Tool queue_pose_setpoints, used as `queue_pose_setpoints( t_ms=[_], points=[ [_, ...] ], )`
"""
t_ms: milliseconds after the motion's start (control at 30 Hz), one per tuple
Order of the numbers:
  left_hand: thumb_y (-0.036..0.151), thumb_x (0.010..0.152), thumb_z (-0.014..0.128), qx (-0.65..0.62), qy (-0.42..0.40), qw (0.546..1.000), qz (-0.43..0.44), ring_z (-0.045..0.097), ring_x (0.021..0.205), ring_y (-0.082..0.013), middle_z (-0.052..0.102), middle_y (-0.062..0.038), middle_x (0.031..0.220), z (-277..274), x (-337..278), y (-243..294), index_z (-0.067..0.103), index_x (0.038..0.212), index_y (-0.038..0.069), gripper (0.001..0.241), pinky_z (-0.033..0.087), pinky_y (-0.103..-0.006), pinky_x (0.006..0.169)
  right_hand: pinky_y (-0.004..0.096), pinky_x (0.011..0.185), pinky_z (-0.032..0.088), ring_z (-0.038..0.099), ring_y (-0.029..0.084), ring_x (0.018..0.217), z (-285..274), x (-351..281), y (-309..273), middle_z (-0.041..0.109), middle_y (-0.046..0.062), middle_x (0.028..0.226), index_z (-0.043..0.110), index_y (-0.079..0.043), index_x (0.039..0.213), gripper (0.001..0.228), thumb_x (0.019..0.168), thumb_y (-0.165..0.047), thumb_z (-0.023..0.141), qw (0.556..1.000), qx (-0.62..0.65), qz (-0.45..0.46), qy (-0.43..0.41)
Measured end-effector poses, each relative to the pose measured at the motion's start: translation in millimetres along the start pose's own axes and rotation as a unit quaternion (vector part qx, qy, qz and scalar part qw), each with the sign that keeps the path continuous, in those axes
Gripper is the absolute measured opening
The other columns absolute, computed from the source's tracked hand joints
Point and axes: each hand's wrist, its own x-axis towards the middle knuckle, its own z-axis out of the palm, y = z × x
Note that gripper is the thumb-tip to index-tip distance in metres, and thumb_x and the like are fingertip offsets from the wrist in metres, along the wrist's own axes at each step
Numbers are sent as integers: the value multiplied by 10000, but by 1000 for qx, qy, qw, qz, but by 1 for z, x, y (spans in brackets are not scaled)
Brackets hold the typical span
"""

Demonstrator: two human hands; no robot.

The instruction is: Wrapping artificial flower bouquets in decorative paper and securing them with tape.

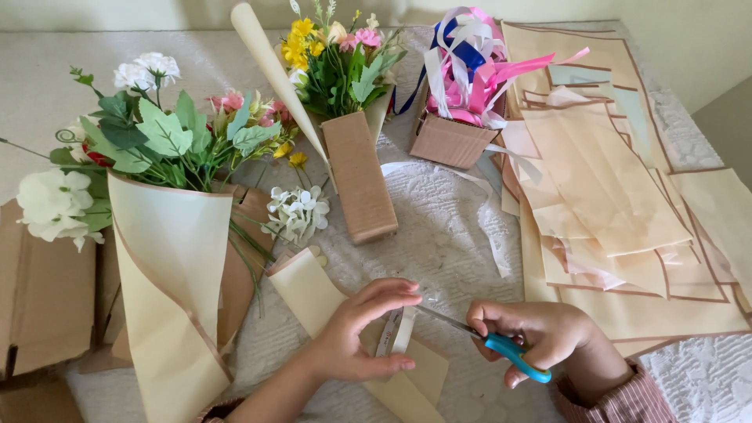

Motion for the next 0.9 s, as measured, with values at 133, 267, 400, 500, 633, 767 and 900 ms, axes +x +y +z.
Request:
queue_pose_setpoints(
  t_ms=[133,267,400,500,633,767,900],
  points=[
    [314,867,820,-6,0,1000,-3,553,1374,-273,565,-127,1434,-1,1,2,567,1400,93,631,449,-457,1181,281,671,414,482,170,808,-11,-11,-2,512,86,977,385,-113,1078,602,838,-309,900,999,-17,-38,-16],
    [314,862,824,-2,17,1000,-1,536,1390,-281,574,-118,1449,0,0,-1,551,1418,76,664,446,-476,1195,288,737,412,463,155,831,-21,-24,1,507,43,949,436,-125,1086,571,845,-278,930,997,-60,3,50],
    [307,854,833,9,12,1000,-2,537,1386,-271,575,-107,1448,1,0,-1,545,1423,75,678,438,-470,1198,323,568,377,423,151,636,-12,7,-11,451,10,766,510,-189,1031,389,795,-131,814,899,-179,242,318],
    [331,854,819,13,13,1000,-25,551,1368,-270,586,-101,1434,2,0,-1,556,1402,93,653,441,-467,1181,289,762,433,563,156,871,-15,16,5,588,-10,1035,581,-196,1061,387,700,-73,648,870,-275,208,353],
    [332,851,828,10,15,999,-29,645,1216,-248,648,-96,1303,6,-2,-4,571,1351,92,611,516,-407,1066,333,994,451,548,180,1264,-12,16,6,566,-7,1318,710,-218,988,354,669,-63,720,868,-337,148,334],
    [332,845,827,4,3,999,-42,655,1237,-249,665,-89,1291,9,0,3,595,1315,97,575,523,-404,1075,334,1055,388,498,195,1292,-10,15,2,505,8,1369,785,-213,1108,366,741,-212,796,881,-336,133,304],
    [356,847,819,25,-3,999,-31,647,1255,-269,658,-117,1310,13,0,2,603,1305,85,574,498,-404,1084,409,1075,435,565,269,1299,6,25,-7,567,115,1357,724,-136,1159,315,845,-132,741,861,-333,-50,381]
  ],
)
